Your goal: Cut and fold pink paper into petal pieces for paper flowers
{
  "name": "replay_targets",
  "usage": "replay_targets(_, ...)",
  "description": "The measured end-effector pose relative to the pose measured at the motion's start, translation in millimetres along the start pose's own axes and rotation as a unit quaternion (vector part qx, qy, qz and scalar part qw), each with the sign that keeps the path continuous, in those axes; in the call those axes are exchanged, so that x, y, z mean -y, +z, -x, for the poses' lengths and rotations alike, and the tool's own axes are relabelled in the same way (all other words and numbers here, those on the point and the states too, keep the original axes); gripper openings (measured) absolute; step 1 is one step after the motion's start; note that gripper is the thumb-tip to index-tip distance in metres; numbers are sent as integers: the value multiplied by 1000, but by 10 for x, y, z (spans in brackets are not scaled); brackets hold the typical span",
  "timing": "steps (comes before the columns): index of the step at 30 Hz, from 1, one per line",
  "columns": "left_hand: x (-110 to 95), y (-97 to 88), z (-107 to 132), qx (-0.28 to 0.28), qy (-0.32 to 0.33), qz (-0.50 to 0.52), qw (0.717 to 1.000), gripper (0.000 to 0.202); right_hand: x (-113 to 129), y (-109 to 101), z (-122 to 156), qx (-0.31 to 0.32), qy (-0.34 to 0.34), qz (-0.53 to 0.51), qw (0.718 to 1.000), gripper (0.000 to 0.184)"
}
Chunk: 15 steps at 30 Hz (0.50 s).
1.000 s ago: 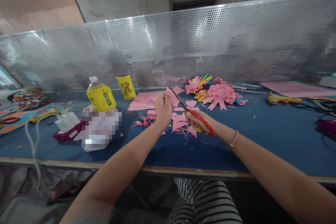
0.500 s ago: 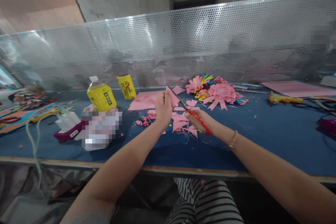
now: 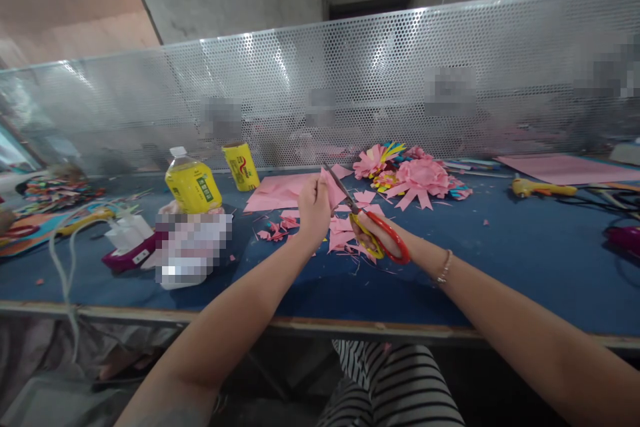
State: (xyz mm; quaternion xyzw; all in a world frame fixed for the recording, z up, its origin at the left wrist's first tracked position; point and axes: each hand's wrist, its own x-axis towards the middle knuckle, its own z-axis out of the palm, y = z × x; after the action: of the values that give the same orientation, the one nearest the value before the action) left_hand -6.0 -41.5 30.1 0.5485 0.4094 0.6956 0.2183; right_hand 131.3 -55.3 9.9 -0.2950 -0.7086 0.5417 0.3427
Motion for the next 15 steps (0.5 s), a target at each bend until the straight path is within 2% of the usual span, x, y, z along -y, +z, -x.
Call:
replay_targets(4,28,16,13,-4,14,-32,999,28,-20,-21,-11,-11,-4,30,999,49)
replay_targets(8,43,22,24,1,22,-58,998,29,2,-16,-19,-30,19,35,999,50)
replay_targets(15,14,9,6,-15,26,-59,998,27,26,-3,-10,-52,45,65,996,48)
